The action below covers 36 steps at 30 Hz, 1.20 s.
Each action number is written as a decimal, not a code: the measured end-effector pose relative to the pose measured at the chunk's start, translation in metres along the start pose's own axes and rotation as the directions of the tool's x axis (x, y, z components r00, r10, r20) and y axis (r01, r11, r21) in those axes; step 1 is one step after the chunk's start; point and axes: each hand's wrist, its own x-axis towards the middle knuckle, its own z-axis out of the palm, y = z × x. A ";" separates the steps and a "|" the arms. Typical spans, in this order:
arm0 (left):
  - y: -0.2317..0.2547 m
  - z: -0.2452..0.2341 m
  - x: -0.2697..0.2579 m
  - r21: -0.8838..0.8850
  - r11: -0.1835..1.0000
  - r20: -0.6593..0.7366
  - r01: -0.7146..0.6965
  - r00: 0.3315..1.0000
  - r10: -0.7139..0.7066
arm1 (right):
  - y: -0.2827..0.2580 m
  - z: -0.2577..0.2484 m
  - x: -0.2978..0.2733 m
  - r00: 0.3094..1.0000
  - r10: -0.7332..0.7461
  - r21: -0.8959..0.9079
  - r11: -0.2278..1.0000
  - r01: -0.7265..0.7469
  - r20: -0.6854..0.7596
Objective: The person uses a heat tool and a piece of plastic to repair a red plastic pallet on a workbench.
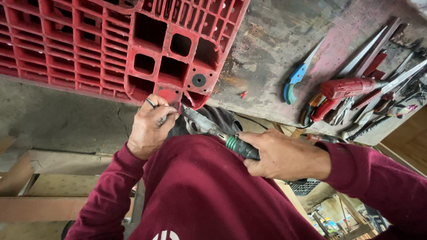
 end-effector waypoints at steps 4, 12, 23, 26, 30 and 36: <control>0.001 0.000 0.001 -0.006 1.000 0.002 0.001 1.000 -0.001 | -0.002 -0.002 0.001 0.997 -0.068 -0.008 0.998 0.068 -0.037; 0.004 -0.002 0.000 -0.016 1.000 -0.001 0.017 1.000 -0.017 | 0.006 -0.013 0.003 0.998 0.001 -0.048 0.999 0.002 0.055; -0.001 0.000 -0.003 -0.028 0.999 -0.036 -0.023 0.999 0.022 | 0.006 -0.014 0.002 0.972 -0.232 -0.082 0.969 0.234 0.029; 0.000 0.000 -0.003 -0.019 1.000 -0.038 -0.019 0.999 0.019 | 0.000 -0.016 0.000 0.977 -0.212 -0.055 0.976 0.212 -0.001; -0.003 0.001 -0.003 -0.027 0.999 -0.044 -0.018 0.999 0.017 | -0.011 -0.019 -0.003 1.000 0.000 -0.013 1.000 0.000 0.006; -0.005 0.003 -0.003 -0.046 0.999 -0.047 -0.005 0.999 0.003 | -0.021 -0.023 -0.003 1.000 -0.011 -0.057 0.998 0.011 -0.007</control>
